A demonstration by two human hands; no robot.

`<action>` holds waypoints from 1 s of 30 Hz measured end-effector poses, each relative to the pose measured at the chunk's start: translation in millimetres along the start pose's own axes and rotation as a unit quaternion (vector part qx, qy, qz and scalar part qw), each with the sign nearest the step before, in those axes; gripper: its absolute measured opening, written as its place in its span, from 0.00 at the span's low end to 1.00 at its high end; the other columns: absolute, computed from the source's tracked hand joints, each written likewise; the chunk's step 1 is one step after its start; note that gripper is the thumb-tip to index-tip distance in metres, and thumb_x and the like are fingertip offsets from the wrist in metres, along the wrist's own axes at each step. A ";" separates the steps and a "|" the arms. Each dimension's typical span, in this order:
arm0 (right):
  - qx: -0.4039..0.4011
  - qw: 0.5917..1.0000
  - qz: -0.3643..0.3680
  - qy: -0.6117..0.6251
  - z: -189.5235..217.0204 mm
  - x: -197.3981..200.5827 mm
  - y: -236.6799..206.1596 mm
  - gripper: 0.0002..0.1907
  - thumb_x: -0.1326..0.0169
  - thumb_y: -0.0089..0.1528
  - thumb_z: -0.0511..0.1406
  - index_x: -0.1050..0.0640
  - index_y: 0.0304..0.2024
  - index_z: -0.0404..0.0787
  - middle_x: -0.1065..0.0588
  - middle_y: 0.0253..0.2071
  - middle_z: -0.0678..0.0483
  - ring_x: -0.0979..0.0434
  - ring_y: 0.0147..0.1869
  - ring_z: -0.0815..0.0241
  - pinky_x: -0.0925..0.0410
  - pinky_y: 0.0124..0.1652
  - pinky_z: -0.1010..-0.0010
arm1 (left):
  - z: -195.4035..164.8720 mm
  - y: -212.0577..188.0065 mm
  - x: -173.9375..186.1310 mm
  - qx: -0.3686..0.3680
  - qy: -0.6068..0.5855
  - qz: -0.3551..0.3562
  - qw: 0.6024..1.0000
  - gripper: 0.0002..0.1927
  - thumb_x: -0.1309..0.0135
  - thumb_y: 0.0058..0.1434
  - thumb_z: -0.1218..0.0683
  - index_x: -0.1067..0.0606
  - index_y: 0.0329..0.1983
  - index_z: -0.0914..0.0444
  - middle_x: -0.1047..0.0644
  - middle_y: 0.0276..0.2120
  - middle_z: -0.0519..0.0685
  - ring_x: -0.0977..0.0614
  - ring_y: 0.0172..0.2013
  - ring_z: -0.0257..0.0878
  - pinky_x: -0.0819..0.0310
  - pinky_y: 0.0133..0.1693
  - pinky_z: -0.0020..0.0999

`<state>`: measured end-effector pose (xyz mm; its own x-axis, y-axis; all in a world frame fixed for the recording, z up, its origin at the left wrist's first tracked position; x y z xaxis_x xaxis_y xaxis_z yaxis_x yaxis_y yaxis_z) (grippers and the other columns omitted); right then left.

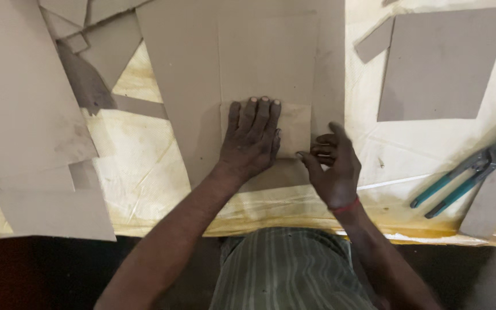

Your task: The person sorts through a pile of cardboard sheets on a workbench, then uses tin snips to cut small rectangular pieces from the cardboard. They trim the cut pieces further and fold some pieces by hand, setting the cut pieces on the bench.

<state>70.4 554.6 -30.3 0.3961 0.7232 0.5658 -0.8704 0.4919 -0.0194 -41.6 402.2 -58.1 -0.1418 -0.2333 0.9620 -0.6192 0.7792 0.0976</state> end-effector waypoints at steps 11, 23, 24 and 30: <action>0.369 0.924 0.085 -0.046 55.1 -75.2 37.4 0.30 0.40 0.63 0.55 0.25 0.58 0.44 0.35 0.59 0.46 0.32 0.67 0.41 0.47 0.71 0.30 | 15.0 -10.1 -19.8 0.009 -0.026 0.042 0.999 0.38 0.54 0.71 0.38 0.46 0.78 0.59 0.45 0.73 0.53 0.46 0.74 0.51 0.56 0.73 0.58; 0.339 0.932 0.130 0.022 47.3 -77.0 47.4 0.36 0.38 0.59 0.60 0.24 0.53 0.41 0.33 0.50 0.44 0.29 0.59 0.41 0.47 0.70 0.28 | 12.7 -19.3 -29.9 0.008 -0.033 0.056 0.998 0.39 0.54 0.72 0.36 0.45 0.79 0.60 0.45 0.74 0.57 0.49 0.75 0.53 0.58 0.74 0.59; 0.338 0.932 0.132 0.023 47.9 -76.9 47.6 0.35 0.38 0.59 0.60 0.24 0.53 0.41 0.34 0.50 0.44 0.29 0.59 0.40 0.47 0.70 0.28 | 13.3 -18.3 -28.5 0.015 -0.047 0.062 0.997 0.40 0.54 0.72 0.36 0.44 0.79 0.60 0.45 0.74 0.57 0.48 0.75 0.52 0.57 0.74 0.59; 0.337 0.932 0.129 0.011 43.8 -77.2 43.9 0.35 0.39 0.59 0.60 0.24 0.53 0.42 0.33 0.52 0.43 0.29 0.61 0.39 0.48 0.72 0.29 | 12.0 -14.3 -26.5 0.017 -0.054 0.070 0.996 0.42 0.53 0.68 0.34 0.45 0.78 0.60 0.45 0.73 0.56 0.48 0.74 0.53 0.55 0.72 0.60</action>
Point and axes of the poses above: each hand's wrist, its own y-axis towards the middle knuckle, its own x-axis out of the back of the hand, z = x × y, the point moved 5 cm from there along y, towards the middle knuckle
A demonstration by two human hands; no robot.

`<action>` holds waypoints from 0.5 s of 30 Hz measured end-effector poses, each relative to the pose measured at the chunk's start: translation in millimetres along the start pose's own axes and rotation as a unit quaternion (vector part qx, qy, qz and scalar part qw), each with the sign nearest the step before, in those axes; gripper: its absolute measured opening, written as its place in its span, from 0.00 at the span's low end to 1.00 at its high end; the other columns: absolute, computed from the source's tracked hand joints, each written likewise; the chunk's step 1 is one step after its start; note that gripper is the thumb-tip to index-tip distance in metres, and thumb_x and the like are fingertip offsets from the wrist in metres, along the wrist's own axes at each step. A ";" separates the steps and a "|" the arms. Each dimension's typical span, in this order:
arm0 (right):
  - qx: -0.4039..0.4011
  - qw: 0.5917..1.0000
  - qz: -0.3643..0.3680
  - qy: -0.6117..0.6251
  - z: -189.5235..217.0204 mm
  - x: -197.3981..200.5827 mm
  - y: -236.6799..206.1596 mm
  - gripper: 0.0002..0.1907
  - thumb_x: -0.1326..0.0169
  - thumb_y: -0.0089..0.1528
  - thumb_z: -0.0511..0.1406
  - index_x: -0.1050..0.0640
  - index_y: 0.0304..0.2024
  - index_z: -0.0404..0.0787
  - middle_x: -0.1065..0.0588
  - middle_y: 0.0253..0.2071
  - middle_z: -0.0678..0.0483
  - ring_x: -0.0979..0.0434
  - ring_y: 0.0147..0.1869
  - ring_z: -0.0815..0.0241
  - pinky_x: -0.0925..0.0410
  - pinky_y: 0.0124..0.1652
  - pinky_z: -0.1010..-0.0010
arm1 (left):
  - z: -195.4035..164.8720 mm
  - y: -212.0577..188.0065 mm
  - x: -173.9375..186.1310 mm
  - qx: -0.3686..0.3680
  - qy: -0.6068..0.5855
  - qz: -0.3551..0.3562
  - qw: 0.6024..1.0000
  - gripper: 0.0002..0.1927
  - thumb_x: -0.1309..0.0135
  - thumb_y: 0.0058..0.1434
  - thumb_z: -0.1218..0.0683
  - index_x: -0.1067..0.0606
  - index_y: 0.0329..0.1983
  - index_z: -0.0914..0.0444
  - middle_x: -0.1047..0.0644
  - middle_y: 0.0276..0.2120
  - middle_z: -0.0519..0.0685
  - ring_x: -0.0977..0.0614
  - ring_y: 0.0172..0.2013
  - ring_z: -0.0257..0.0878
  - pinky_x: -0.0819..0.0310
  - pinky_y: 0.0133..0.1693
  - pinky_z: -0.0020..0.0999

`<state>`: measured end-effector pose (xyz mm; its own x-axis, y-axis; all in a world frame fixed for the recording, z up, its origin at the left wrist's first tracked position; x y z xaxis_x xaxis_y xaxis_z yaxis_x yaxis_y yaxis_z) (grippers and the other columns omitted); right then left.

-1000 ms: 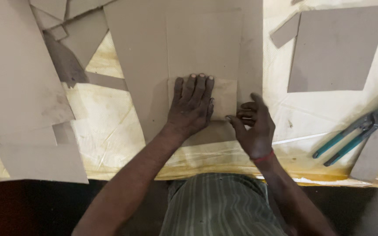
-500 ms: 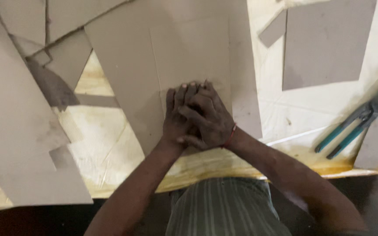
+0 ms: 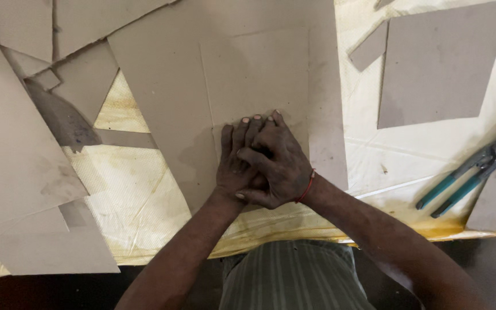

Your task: The person sorts through a pile of cardboard sheets on a workbench, then uses tin snips to cut small rectangular pieces from the cardboard. They trim the cut pieces further and fold some pieces by hand, setting the cut pieces on the bench.

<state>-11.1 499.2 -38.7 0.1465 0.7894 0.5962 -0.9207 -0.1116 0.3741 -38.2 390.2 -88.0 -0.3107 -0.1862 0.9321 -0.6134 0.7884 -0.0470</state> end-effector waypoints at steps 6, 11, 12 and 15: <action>0.010 1.000 -0.005 0.021 -8.9 -8.9 -7.2 0.33 0.37 0.60 0.58 0.23 0.55 0.44 0.34 0.50 0.45 0.29 0.61 0.40 0.49 0.71 0.29 | 3.9 -8.6 -10.6 -0.026 -0.003 -0.053 0.998 0.40 0.53 0.75 0.34 0.46 0.80 0.59 0.48 0.75 0.54 0.50 0.76 0.50 0.56 0.75 0.58; 0.011 1.000 -0.001 0.006 -3.3 -3.7 1.0 0.32 0.38 0.59 0.57 0.23 0.55 0.45 0.34 0.51 0.46 0.30 0.61 0.40 0.49 0.72 0.32 | 2.0 7.6 8.0 -0.009 0.027 -0.037 0.999 0.38 0.53 0.69 0.38 0.43 0.76 0.60 0.44 0.72 0.56 0.46 0.73 0.53 0.55 0.72 0.58; 0.016 1.000 -0.008 -0.010 -0.6 -2.5 3.4 0.31 0.38 0.59 0.57 0.24 0.55 0.45 0.33 0.53 0.45 0.30 0.62 0.39 0.50 0.72 0.32 | -0.1 9.7 12.9 -0.011 0.046 -0.025 0.999 0.38 0.53 0.67 0.38 0.42 0.75 0.60 0.43 0.71 0.57 0.45 0.72 0.54 0.54 0.71 0.58; 0.011 0.999 -0.017 -0.041 4.2 -5.1 4.9 0.31 0.40 0.61 0.57 0.24 0.55 0.45 0.33 0.57 0.42 0.31 0.65 0.37 0.51 0.72 0.31 | -4.3 10.1 21.9 0.001 0.024 -0.026 0.999 0.37 0.51 0.67 0.39 0.41 0.75 0.60 0.41 0.69 0.55 0.42 0.71 0.52 0.51 0.72 0.55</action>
Point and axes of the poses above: each hand's wrist, its own y-axis towards the middle knuckle, its own x-axis out of the back of the hand, z = x × y, the point moved 5 cm from there along y, towards the middle knuckle
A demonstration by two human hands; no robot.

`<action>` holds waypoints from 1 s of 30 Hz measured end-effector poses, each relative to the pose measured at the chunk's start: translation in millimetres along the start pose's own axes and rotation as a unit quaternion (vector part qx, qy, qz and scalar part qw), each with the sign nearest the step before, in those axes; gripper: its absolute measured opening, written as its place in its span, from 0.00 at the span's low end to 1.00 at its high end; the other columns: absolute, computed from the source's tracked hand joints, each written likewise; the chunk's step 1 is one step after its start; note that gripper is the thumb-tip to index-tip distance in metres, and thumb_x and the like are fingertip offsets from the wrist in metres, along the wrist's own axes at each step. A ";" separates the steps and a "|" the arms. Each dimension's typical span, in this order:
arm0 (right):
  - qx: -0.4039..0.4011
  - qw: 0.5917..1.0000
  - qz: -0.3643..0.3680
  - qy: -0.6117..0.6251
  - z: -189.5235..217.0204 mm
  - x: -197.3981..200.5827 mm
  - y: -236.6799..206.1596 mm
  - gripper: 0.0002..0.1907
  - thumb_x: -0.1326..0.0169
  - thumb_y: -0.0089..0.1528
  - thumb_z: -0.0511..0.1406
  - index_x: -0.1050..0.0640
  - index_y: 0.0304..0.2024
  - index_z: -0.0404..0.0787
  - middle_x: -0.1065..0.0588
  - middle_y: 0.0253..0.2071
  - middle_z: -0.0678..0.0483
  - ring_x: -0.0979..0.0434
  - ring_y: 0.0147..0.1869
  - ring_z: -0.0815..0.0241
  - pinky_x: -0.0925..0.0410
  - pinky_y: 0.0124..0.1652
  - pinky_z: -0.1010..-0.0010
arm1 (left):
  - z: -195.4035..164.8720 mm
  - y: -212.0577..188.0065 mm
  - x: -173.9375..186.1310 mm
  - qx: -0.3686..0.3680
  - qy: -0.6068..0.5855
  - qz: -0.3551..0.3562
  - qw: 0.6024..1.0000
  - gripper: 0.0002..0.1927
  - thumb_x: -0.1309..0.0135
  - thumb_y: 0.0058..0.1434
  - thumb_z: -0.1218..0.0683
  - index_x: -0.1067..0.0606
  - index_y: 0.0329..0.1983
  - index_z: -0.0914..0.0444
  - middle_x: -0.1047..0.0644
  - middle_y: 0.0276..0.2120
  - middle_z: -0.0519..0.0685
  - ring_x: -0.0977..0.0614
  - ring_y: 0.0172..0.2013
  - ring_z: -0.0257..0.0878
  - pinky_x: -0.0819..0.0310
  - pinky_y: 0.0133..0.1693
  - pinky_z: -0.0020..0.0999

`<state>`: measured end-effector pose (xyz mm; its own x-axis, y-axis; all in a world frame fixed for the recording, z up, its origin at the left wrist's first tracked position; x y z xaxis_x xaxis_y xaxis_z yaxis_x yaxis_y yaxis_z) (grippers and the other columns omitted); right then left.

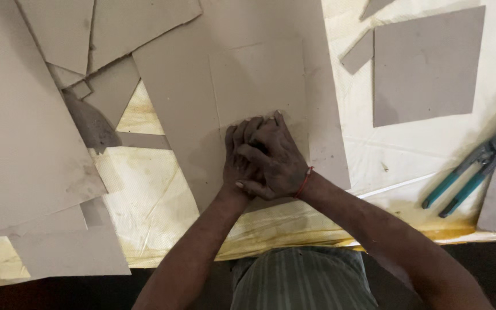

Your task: The person sorts through a pile of cardboard sheets on a workbench, then uses tin snips to cut small rectangular pieces from the cardboard. They trim the cut pieces further and fold some pieces by hand, setting the cut pieces on the bench.

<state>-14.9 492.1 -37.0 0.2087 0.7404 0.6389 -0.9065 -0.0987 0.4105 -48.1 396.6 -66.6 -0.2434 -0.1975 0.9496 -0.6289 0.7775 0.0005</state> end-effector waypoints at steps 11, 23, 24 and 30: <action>0.027 0.999 0.006 0.032 -10.3 -8.8 -0.1 0.32 0.42 0.60 0.59 0.24 0.54 0.43 0.30 0.53 0.42 0.30 0.61 0.38 0.52 0.70 0.31 | 6.5 -1.0 -6.3 0.002 -0.037 0.032 0.999 0.42 0.47 0.57 0.38 0.40 0.69 0.64 0.40 0.64 0.60 0.42 0.67 0.57 0.55 0.68 0.57; -0.475 0.776 -0.131 -0.393 -28.3 211.3 -233.0 0.43 0.30 0.58 0.47 0.35 0.64 0.30 0.36 0.61 0.34 0.36 0.66 0.36 0.37 0.59 0.47 | 12.3 22.7 43.6 -0.064 -0.045 0.073 0.994 0.44 0.37 0.53 0.37 0.35 0.69 0.60 0.39 0.68 0.56 0.42 0.68 0.53 0.55 0.67 0.56; -0.495 0.768 -0.107 -0.392 -24.1 214.7 -237.2 0.45 0.29 0.58 0.49 0.36 0.65 0.31 0.35 0.61 0.34 0.35 0.65 0.36 0.37 0.59 0.46 | 11.5 25.3 46.3 -0.057 -0.034 0.080 0.995 0.44 0.36 0.52 0.37 0.34 0.70 0.58 0.39 0.68 0.55 0.42 0.68 0.53 0.56 0.67 0.57; -0.661 0.695 -0.048 -0.278 -13.8 219.4 -201.7 0.56 0.33 0.48 0.39 0.44 0.74 0.30 0.34 0.57 0.30 0.31 0.54 0.34 0.33 0.51 0.43 | -1.4 22.3 62.4 -0.166 0.009 0.023 0.986 0.32 0.40 0.58 0.33 0.28 0.66 0.38 0.43 0.72 0.54 0.46 0.71 0.57 0.62 0.68 0.65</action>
Point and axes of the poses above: each hand's wrist, its own y-axis towards the middle knuckle, its own x-axis out of the back of the hand, z = x × y, the point moved 5 cm from there along y, towards the middle knuckle
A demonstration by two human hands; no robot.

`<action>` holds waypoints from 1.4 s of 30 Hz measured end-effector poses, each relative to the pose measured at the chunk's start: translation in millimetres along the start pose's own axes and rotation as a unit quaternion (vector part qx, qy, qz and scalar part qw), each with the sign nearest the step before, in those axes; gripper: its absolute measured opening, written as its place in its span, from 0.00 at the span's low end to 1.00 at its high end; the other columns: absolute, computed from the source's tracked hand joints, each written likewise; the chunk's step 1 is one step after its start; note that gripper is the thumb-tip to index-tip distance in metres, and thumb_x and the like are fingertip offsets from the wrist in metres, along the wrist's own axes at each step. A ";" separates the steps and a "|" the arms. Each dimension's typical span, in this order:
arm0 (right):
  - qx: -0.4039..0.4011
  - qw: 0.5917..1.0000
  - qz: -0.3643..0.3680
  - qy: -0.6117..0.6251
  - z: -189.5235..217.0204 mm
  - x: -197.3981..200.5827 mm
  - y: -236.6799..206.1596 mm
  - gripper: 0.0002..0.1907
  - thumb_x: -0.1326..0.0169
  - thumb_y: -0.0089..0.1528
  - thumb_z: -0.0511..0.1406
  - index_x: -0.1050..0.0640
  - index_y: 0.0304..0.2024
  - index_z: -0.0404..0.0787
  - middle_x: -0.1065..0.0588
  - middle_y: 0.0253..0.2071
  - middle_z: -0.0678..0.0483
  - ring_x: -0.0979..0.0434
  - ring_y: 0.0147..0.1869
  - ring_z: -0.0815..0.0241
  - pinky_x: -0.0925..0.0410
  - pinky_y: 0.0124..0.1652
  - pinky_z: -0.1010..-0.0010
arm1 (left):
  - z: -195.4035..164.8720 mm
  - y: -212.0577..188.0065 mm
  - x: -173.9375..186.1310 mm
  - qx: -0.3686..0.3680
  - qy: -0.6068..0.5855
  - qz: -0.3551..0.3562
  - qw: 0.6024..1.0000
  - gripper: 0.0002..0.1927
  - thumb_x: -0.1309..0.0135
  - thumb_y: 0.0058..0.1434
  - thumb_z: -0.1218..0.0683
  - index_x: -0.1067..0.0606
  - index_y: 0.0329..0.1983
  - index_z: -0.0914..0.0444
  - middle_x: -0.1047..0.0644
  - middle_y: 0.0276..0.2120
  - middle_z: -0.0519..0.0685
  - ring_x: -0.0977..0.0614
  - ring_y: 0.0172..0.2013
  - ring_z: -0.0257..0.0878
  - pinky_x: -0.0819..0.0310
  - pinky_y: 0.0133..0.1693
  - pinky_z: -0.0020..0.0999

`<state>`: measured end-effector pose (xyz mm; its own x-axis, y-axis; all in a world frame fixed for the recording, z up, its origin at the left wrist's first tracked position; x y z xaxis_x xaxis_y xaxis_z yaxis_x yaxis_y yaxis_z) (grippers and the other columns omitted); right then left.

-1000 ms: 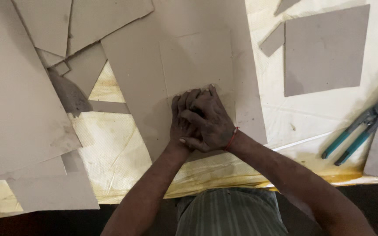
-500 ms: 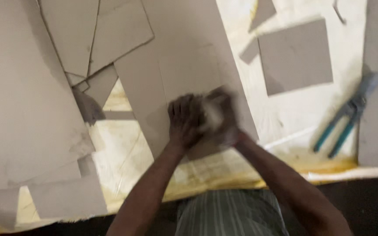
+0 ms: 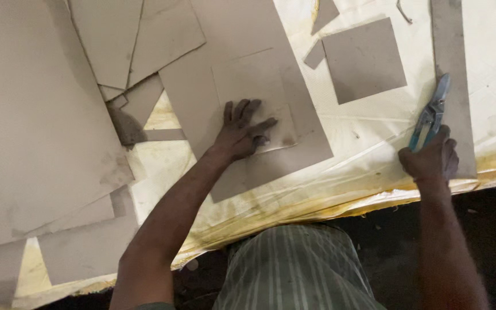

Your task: The person sorts through a pile of cardboard sheets on a workbench, then uses tin snips to cut small rectangular pieces from the cardboard. They trim the cut pieces further and fold some pieces by hand, setting the cut pieces on the bench.

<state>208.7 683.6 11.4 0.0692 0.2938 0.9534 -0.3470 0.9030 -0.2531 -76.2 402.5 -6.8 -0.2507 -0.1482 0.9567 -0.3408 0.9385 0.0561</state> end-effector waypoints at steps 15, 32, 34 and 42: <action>0.209 0.928 0.157 0.266 57.3 -110.1 -216.5 0.27 0.39 0.54 0.32 0.32 0.54 0.37 0.25 0.31 0.53 0.23 0.32 0.61 0.29 0.33 0.67 | 23.8 32.5 22.4 -0.070 -0.031 0.247 0.966 0.42 0.30 0.42 0.35 0.27 0.63 0.35 0.38 0.65 0.49 0.42 0.66 0.47 0.52 0.65 0.48; 0.084 0.847 0.319 0.417 110.9 -153.3 -240.8 0.10 0.47 0.58 0.30 0.30 0.41 0.38 0.32 0.25 0.53 0.30 0.23 0.61 0.31 0.22 0.66 | 29.7 28.9 19.9 -0.061 -0.060 0.156 0.984 0.30 0.30 0.42 0.47 0.19 0.52 0.37 0.35 0.60 0.49 0.39 0.61 0.49 0.47 0.59 0.50; 0.087 0.869 0.321 0.367 109.4 -152.3 -238.1 0.08 0.47 0.59 0.31 0.30 0.40 0.37 0.31 0.26 0.53 0.28 0.24 0.61 0.30 0.23 0.67 | 29.8 29.9 19.8 -0.058 -0.049 0.145 0.986 0.29 0.32 0.44 0.49 0.19 0.51 0.36 0.33 0.58 0.49 0.37 0.61 0.49 0.45 0.57 0.51; -0.134 0.797 0.466 0.360 103.8 -166.6 -239.5 0.13 0.48 0.62 0.34 0.35 0.29 0.32 0.35 0.18 0.47 0.30 0.16 0.53 0.36 0.16 0.62 | 27.0 26.4 26.7 -0.074 -0.055 0.088 0.992 0.31 0.31 0.38 0.49 0.18 0.50 0.37 0.33 0.59 0.53 0.36 0.60 0.52 0.43 0.56 0.53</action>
<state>183.2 385.9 -69.7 0.4511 0.8924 0.0139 -0.3552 0.1938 -0.9145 -116.3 414.8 12.5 -0.3939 -0.0040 0.9191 -0.1485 0.9871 -0.0594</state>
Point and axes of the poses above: each hand's wrist, its own y-axis towards the middle knuckle, its own x-axis out of the back of the hand, z = x × y, the point moved 5 cm from there along y, towards the middle knuckle
